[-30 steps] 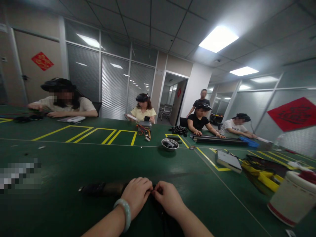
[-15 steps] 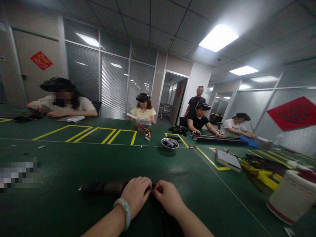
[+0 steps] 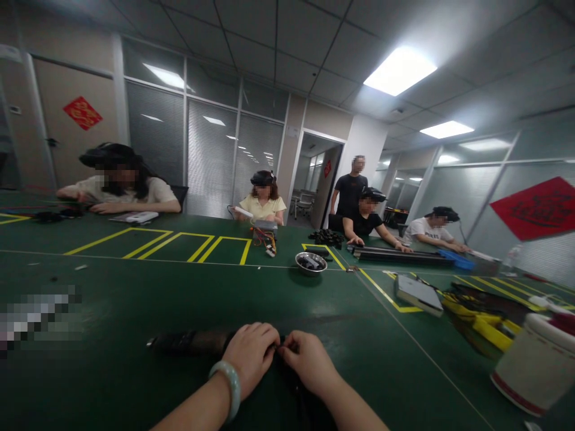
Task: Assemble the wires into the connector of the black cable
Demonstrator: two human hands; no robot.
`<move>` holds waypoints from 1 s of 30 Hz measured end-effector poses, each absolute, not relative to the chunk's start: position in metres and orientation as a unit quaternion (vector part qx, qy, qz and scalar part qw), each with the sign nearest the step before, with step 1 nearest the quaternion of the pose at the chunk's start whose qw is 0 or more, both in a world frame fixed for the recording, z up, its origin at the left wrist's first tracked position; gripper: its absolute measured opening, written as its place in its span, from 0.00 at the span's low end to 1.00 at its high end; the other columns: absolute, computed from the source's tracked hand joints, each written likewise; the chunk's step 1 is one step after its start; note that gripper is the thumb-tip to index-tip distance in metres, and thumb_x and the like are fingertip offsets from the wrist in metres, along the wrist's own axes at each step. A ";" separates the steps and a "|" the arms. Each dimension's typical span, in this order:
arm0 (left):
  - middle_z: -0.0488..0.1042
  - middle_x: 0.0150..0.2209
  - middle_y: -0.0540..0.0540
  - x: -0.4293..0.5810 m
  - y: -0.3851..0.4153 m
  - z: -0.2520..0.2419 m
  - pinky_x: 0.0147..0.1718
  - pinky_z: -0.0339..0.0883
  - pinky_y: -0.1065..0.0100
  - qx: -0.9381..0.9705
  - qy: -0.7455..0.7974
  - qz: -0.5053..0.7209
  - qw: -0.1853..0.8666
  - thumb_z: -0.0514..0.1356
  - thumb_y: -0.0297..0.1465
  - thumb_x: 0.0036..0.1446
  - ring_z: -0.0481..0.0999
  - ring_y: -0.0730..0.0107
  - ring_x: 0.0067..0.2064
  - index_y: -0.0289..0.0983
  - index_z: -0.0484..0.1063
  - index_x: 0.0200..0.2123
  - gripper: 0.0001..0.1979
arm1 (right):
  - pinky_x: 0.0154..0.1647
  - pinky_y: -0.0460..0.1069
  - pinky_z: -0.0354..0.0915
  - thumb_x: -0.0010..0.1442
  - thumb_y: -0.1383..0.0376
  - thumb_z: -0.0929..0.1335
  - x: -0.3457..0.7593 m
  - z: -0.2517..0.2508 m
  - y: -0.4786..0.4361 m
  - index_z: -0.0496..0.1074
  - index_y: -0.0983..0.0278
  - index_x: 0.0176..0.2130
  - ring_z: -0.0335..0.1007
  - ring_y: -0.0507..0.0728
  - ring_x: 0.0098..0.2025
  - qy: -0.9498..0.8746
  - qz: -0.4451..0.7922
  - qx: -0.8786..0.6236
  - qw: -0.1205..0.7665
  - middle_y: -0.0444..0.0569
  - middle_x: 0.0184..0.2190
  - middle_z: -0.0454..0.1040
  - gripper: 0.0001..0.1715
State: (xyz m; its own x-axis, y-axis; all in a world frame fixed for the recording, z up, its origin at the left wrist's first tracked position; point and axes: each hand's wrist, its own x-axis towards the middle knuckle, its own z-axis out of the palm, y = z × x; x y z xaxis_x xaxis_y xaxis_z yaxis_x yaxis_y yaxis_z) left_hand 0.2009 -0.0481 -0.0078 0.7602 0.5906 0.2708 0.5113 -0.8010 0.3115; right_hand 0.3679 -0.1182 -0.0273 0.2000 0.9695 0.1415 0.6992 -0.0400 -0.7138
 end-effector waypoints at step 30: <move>0.71 0.49 0.51 0.201 -0.042 -0.014 0.48 0.58 0.62 0.928 0.297 0.191 0.119 0.53 0.25 0.55 0.68 0.64 0.50 0.43 0.69 0.38 0.10 | 0.29 0.43 0.56 0.55 0.66 0.68 0.367 -0.025 -0.118 0.74 0.64 0.31 0.68 0.51 0.28 -0.605 0.204 -0.699 0.323 0.44 0.27 0.75 0.05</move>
State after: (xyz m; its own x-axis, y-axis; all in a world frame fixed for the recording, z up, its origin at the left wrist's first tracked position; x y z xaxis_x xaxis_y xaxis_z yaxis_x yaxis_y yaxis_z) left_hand 0.2008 -0.0424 -0.0138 0.7515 0.5960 0.2829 0.5050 -0.7956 0.3346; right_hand 0.3667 -0.1180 -0.0250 0.1859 0.9769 0.1059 0.7129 -0.0599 -0.6987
